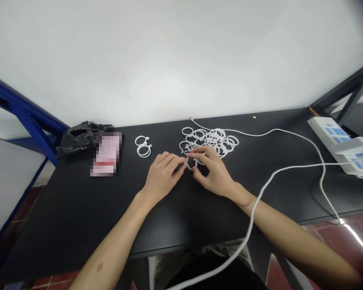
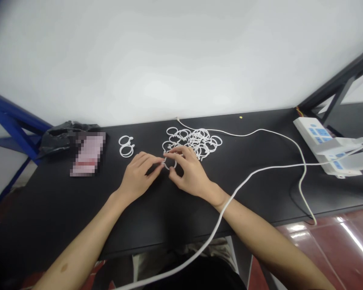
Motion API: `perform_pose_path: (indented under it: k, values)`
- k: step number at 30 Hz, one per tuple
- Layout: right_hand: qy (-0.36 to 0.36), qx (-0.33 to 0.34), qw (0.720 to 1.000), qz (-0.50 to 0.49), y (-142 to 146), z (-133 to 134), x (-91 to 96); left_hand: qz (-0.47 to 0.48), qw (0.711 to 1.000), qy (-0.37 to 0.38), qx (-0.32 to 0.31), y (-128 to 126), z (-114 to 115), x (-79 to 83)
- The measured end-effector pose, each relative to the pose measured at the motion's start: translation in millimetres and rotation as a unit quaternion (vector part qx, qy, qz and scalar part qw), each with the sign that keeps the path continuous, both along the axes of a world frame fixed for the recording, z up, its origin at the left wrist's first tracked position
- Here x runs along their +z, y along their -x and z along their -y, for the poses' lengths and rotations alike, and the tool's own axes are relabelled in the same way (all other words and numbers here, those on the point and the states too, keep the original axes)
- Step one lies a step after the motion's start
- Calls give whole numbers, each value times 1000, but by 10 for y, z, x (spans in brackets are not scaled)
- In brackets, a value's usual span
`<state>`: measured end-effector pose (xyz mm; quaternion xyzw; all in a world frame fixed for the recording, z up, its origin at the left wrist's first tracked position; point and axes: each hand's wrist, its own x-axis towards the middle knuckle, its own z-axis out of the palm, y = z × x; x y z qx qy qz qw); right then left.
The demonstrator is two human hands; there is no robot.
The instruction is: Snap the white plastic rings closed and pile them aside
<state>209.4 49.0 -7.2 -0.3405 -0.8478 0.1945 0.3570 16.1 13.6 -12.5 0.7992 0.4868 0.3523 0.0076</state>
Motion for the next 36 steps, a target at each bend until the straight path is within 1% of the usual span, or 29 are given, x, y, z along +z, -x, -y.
perform_pose_path:
  k: [2,4,8,12,13,15,17,19,21,23,25,26,28,30,33,36]
  values:
    - [-16,26,999,15,-4,16,14,4,1000,1,7,25,-7,3]
    - [-6,41,999,22,-4,23,9,13,1000,-2,3,31,-6,9]
    - [62,53,997,9,1,11,-28,36,999,-11,-12,8,7,30]
    - [114,54,992,-15,1,-7,-50,73,997,-6,-10,-12,26,66]
    - [125,49,991,-26,1,-11,-53,85,996,11,-6,-14,29,78]
    - [148,36,987,-54,1,-16,-57,111,991,78,4,-14,33,101]
    - [177,30,980,-82,0,-23,-63,136,977,164,-2,-11,30,123]
    - [205,36,973,-103,-1,-28,-72,160,960,228,-18,-7,23,137]
    - [226,50,965,-120,-1,-28,-86,179,951,252,-24,-6,17,140]
    - [237,64,960,-131,0,-23,-102,191,948,253,-15,-5,14,133]
    - [225,63,964,-124,0,-15,-113,204,946,252,-12,-5,16,121]
    - [207,54,971,-111,0,-10,-114,213,943,255,-16,-4,18,114]
    - [152,32,985,-71,-4,-2,-104,228,938,261,-24,-4,22,103]
    - [100,19,994,-42,-11,4,-77,211,945,247,-17,-4,27,89]
    - [56,35,997,-35,-21,7,-28,120,980,161,7,-8,28,58]
    - [32,67,997,-31,-29,0,0,47,996,82,1,-20,27,26]
